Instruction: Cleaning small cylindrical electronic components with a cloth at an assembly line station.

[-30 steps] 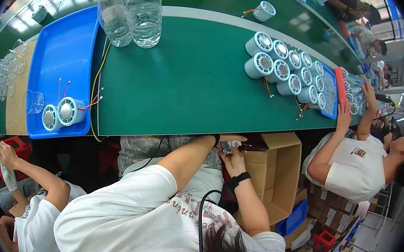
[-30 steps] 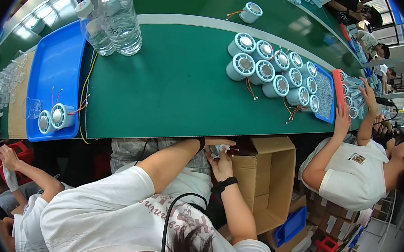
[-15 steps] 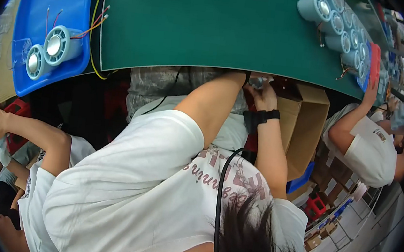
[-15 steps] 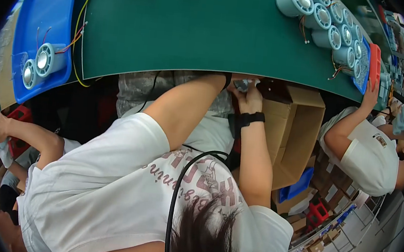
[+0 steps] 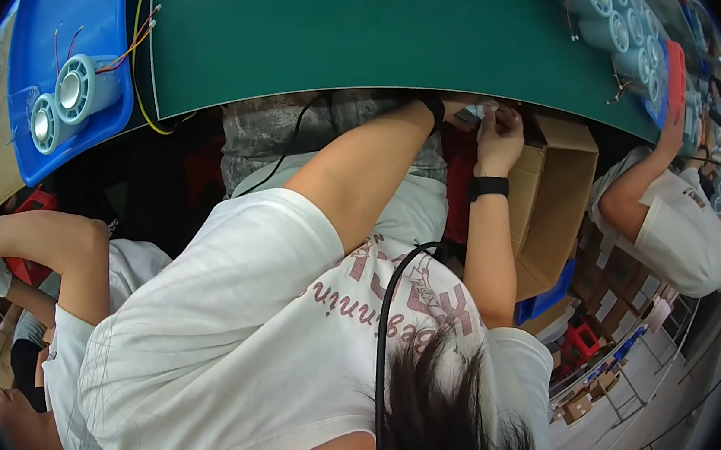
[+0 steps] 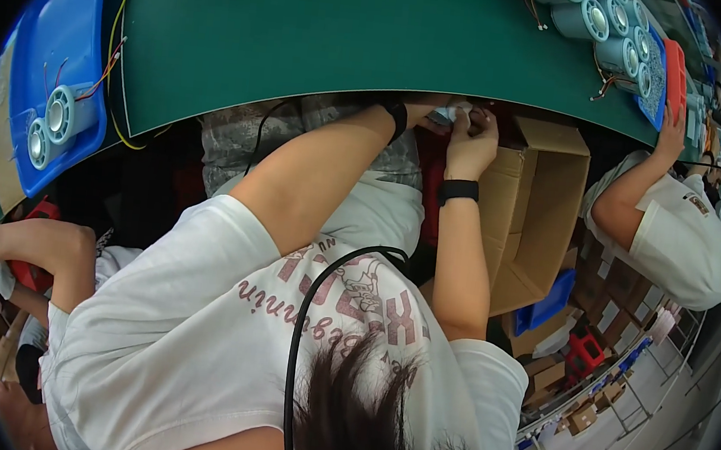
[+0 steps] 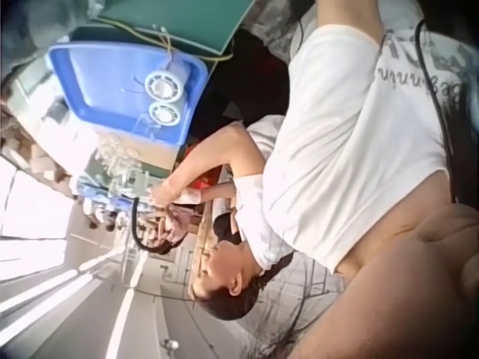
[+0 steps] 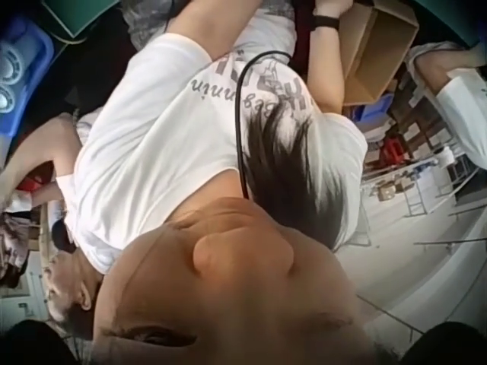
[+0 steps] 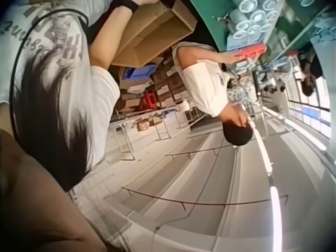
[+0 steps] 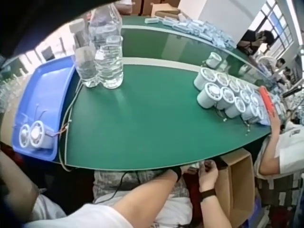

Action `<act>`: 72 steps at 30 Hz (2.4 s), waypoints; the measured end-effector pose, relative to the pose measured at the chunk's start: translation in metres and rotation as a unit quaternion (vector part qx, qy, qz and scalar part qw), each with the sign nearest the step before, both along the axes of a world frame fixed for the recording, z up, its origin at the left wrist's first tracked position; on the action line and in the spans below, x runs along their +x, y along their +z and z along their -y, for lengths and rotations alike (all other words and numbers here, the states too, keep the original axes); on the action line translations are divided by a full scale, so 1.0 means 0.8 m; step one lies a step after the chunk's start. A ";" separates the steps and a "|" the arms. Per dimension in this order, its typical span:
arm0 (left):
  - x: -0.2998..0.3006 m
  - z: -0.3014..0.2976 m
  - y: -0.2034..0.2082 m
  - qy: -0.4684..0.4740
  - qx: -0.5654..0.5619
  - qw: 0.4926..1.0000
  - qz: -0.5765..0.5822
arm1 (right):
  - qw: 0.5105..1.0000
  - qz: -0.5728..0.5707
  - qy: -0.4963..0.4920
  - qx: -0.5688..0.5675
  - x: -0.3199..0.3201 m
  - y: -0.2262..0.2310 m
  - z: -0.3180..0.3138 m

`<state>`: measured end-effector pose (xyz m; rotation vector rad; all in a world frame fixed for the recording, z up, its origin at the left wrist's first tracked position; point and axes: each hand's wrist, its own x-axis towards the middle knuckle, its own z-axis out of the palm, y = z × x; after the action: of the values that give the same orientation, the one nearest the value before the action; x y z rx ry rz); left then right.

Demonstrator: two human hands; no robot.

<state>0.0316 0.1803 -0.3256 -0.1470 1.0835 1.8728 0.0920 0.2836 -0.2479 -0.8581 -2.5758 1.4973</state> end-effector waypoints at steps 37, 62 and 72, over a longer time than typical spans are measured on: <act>0.009 -0.001 0.008 0.033 -0.001 0.999 -0.008 | 0.938 0.068 -0.033 -0.339 0.015 -0.002 0.007; 0.030 0.041 0.139 -0.184 -0.033 0.961 -0.204 | 0.985 0.068 0.033 -0.157 0.079 0.156 -0.064; 0.049 0.204 0.359 0.113 -0.081 0.829 -0.542 | 0.928 -0.235 0.272 0.095 -0.125 0.391 0.034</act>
<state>0.0708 0.0168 -0.0386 0.8381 2.0443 2.0687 -0.0080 0.2565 0.0649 0.2487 -2.6105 1.2927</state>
